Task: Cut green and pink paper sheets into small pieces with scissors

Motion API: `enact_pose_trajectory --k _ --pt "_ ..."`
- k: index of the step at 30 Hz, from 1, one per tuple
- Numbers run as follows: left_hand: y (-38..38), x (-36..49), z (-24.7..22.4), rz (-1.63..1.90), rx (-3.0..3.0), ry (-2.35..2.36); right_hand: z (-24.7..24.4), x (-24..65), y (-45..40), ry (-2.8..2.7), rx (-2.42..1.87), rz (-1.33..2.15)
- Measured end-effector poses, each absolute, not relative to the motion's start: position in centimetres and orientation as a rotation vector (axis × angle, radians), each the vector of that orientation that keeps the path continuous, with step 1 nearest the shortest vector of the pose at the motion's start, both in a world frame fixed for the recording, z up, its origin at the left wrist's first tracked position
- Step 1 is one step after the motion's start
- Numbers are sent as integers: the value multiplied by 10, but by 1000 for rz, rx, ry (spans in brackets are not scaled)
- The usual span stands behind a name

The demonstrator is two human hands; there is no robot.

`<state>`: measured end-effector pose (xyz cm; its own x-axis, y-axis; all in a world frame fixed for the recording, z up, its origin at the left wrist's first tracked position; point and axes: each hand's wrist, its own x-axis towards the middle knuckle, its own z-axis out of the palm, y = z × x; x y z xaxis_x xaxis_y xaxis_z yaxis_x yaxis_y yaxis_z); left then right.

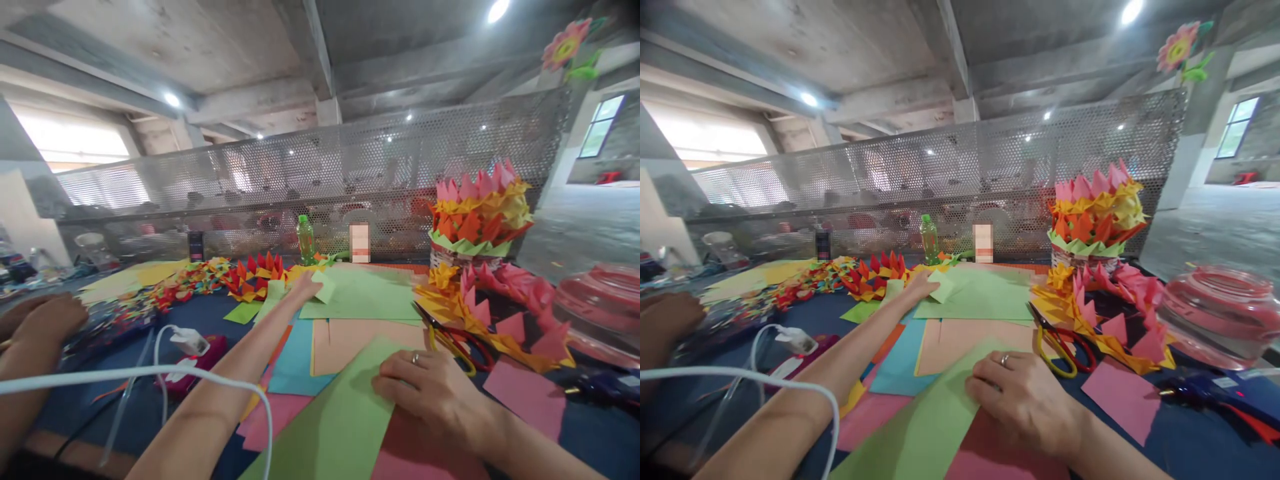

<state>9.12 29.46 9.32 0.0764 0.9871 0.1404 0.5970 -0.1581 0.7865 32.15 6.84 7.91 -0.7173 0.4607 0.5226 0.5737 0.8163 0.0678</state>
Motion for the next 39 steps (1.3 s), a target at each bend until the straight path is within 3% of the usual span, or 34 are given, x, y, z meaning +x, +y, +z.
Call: enact_pose_trajectory --k 4,12,20,30,34,39 --pt "289 107 78 808 2061 1748 74 322 71 -2509 -789 -294" --pt "295 124 76 182 2333 1667 76 323 72 -2440 -779 -374" --pt "301 101 70 439 2289 1791 75 323 75 -2421 -783 -365" --pt "303 100 97 820 2366 1812 73 323 74 -2439 -820 -337" --pt "310 119 95 757 2478 1722 73 322 73 -2432 -819 -356" --pt "326 146 77 394 2544 1663 72 320 74 -2413 -811 -370"
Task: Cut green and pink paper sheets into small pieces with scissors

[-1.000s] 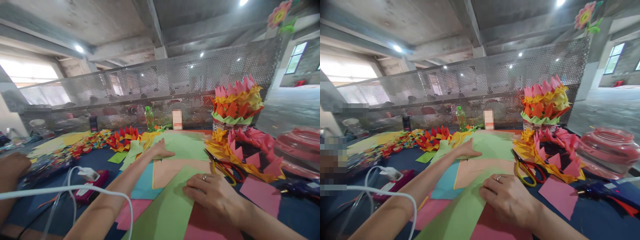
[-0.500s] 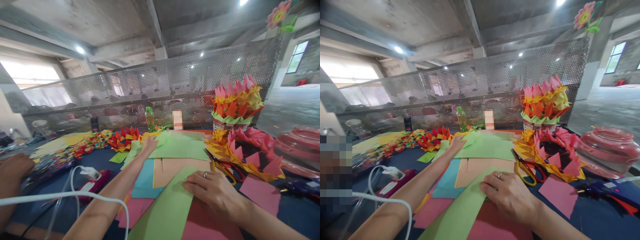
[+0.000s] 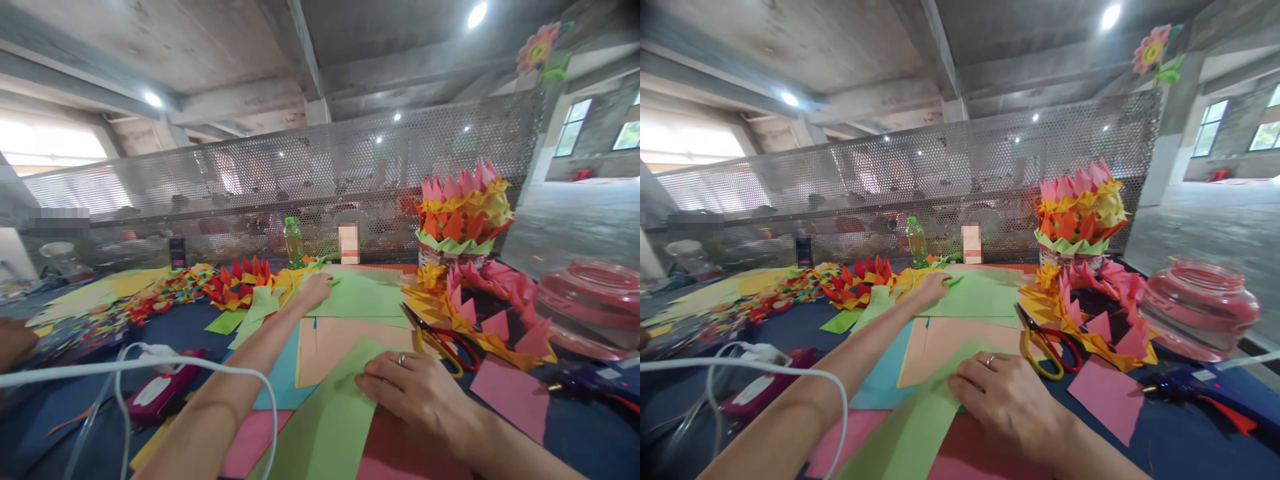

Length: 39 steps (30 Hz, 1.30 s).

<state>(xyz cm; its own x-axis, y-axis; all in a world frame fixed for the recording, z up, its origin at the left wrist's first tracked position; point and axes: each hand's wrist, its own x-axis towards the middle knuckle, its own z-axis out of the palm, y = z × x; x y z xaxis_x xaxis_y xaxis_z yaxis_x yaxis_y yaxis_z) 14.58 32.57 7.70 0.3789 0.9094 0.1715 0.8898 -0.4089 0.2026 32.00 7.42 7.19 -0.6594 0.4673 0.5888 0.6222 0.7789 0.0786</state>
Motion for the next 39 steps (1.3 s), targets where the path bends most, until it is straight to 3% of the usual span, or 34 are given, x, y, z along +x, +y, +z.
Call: enact_pose_trajectory --k 11,26,33,39 --pt "360 175 76 -63 2584 1730 76 320 74 -2395 -793 -410" --pt "344 166 69 123 2663 1990 76 320 73 -2400 -826 -396" --pt "313 156 67 22 2737 1849 89 329 71 -2333 -794 -474" --pt "261 141 74 -110 2774 1700 100 351 77 -1943 -1008 -530"
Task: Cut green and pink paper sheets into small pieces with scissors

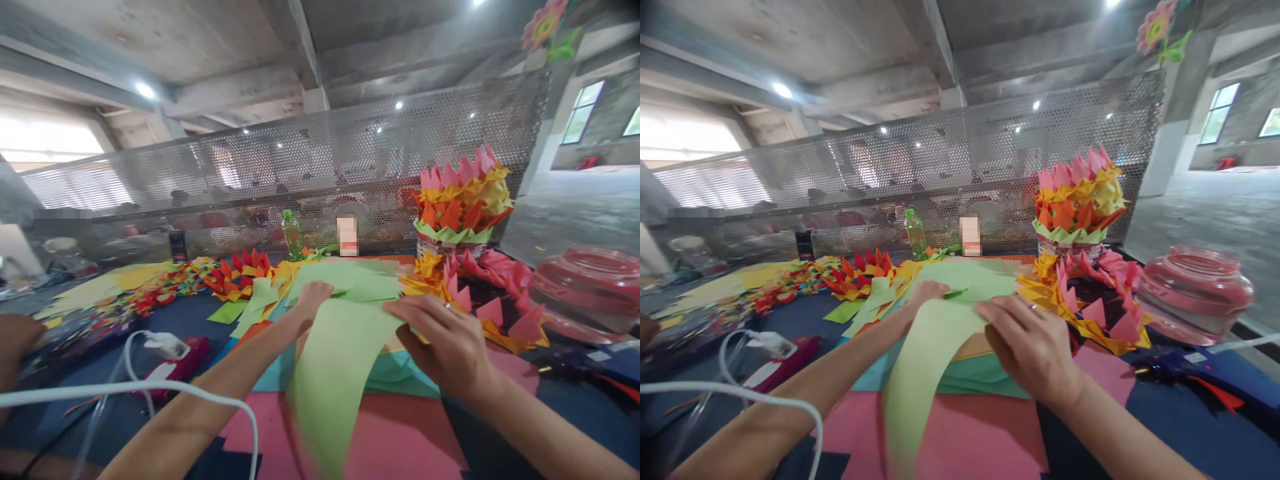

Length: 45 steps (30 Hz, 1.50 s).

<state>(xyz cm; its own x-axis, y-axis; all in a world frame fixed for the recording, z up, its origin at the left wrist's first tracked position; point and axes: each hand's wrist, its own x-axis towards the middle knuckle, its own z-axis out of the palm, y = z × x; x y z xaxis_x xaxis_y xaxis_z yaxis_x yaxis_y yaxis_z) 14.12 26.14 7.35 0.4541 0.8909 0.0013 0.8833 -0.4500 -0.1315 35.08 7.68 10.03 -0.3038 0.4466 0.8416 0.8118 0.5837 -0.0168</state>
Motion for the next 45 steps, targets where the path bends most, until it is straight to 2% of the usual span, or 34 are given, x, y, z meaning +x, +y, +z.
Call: enact_pose_trajectory --k 7,13,18,22,26,33,39,45 --pt "199 130 77 77 -2526 -1584 93 362 94 -1814 -1226 -640" --pt "192 113 80 91 -2426 -1691 86 361 97 -2103 -1196 -546" --pt "189 99 101 112 -2567 -1636 84 360 99 -2345 -1301 -422" --pt "178 97 114 -195 -2667 -1598 83 357 96 -2482 -1315 -290" --pt "170 106 104 -464 -2852 -1714 82 349 90 -2512 -1261 -206" --pt "164 114 77 -399 -3103 -1305 89 342 87 -2460 -1111 12" --pt "162 112 79 -254 -3188 -1456 71 374 119 -2188 -1375 -119" --pt "157 108 93 -346 -3282 -1471 64 387 128 -2150 -1535 110"
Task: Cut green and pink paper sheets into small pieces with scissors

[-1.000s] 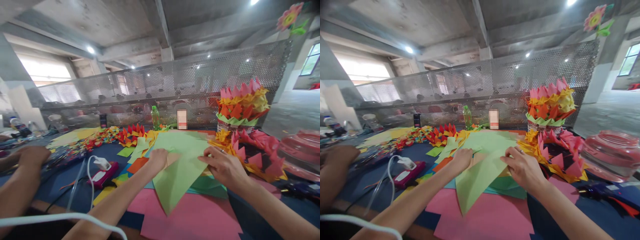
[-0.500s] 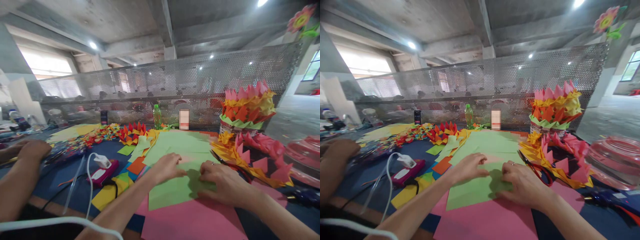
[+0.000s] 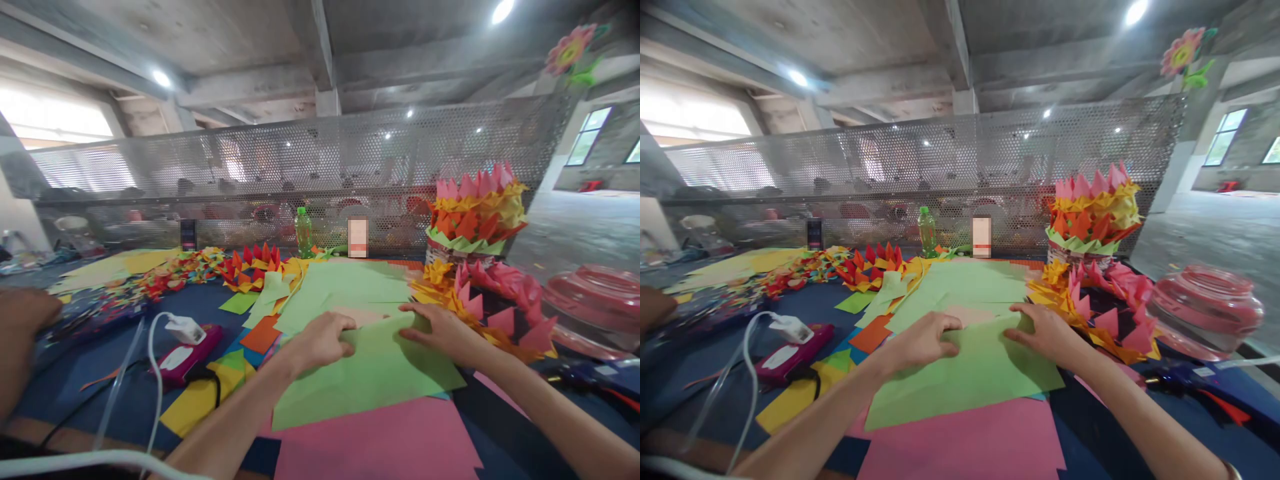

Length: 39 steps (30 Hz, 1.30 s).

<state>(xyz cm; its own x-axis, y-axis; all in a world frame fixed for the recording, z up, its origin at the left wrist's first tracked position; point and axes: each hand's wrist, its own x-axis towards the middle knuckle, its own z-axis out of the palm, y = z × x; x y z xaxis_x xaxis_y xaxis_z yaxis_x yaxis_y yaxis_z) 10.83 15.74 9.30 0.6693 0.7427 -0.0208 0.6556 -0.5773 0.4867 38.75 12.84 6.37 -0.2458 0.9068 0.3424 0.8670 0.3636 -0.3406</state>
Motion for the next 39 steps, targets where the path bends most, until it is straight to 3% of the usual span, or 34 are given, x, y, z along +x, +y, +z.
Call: enact_pose_trajectory --k 7,28,34,39 --pt "173 87 97 402 2384 1113 66 401 134 -2025 -1511 306" --pt "193 65 102 437 2279 1183 59 408 140 -1872 -1530 131" --pt "203 61 108 852 1933 1346 60 416 142 -1665 -1605 154" --pt "207 60 107 1114 1421 1093 65 414 141 -1432 -1585 305"
